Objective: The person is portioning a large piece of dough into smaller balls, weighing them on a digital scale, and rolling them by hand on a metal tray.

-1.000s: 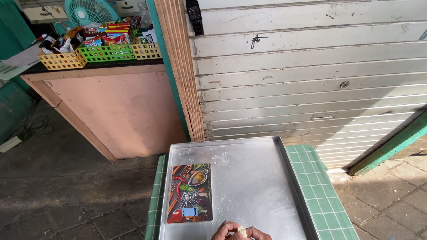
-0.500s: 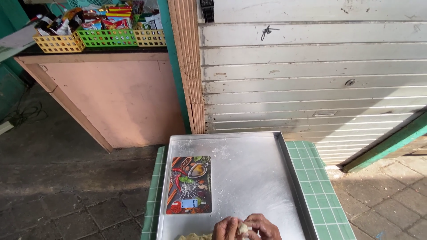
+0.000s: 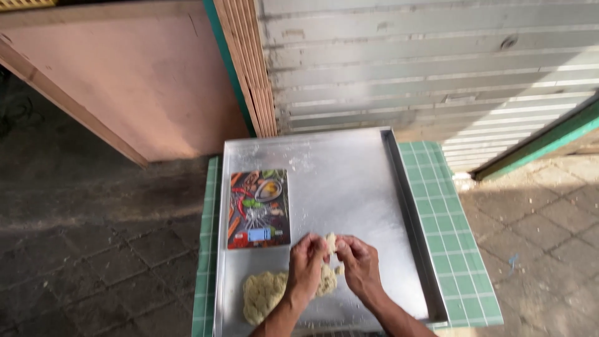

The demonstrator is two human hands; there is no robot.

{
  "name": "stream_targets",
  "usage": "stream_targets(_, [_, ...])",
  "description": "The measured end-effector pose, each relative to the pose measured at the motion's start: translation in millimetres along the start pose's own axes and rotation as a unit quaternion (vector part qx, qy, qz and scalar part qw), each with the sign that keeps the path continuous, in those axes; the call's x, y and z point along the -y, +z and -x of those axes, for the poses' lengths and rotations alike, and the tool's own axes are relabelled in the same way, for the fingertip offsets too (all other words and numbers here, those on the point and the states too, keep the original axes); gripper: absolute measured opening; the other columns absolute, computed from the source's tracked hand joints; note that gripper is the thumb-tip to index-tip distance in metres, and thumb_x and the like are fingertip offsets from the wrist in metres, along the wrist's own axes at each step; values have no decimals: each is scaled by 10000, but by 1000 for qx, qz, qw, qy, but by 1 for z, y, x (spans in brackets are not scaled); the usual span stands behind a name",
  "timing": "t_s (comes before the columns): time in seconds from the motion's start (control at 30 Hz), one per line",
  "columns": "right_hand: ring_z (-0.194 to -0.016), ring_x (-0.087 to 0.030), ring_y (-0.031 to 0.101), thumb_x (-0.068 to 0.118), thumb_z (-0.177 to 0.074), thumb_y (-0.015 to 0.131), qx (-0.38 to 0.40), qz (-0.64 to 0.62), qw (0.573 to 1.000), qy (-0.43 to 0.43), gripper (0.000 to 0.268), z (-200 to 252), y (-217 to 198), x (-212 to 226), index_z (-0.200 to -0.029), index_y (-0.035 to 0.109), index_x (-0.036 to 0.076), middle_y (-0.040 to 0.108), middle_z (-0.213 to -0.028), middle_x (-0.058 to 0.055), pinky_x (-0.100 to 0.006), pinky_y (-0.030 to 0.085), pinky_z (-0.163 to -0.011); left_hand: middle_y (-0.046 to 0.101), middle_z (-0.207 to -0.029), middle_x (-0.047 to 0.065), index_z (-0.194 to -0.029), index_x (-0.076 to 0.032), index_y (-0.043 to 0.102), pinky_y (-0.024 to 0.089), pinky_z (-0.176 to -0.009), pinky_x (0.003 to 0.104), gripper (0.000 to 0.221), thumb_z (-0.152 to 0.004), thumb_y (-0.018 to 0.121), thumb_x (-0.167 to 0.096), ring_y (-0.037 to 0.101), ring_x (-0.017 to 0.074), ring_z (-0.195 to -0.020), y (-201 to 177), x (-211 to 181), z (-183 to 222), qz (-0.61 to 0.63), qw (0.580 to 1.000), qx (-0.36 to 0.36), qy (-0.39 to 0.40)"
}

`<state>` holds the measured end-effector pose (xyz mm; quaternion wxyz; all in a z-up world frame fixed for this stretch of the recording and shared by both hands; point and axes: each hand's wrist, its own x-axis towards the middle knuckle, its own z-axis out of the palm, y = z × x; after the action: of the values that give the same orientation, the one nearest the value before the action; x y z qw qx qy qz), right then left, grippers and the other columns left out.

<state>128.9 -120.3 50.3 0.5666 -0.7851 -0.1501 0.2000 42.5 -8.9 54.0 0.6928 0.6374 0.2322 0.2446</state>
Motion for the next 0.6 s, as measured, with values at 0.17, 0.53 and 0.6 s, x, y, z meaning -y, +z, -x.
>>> stream_targets(0.17, [-799,-188,741,201,-879,778,94,-168,979,-68,256,0,0,-5,-1071,779,30,792,-908,-86,-327,668,-754,478,-729,-13,-779,-108,569,421,-662,267,360,-993,638,-390,445,120,-708,8,8,-8,152,987,35,-30])
stream_targets(0.53, [-700,-151,575,182,-962,690,150,-113,970,-152,157,-7,-11,-6,-942,765,45,684,-776,-79,-315,505,-621,531,-631,28,-983,-48,675,465,-601,291,404,-1062,463,-383,545,135,-630,4,21,-10,-28,998,63,-2])
stream_targets(0.6, [-696,-159,538,102,-919,747,134,-147,973,-114,131,-9,-9,-11,-851,751,-9,681,-735,-132,-337,491,-612,554,-581,67,-943,-16,675,489,-608,317,398,-1091,442,-302,583,161,-614,6,22,-11,-27,998,59,-18])
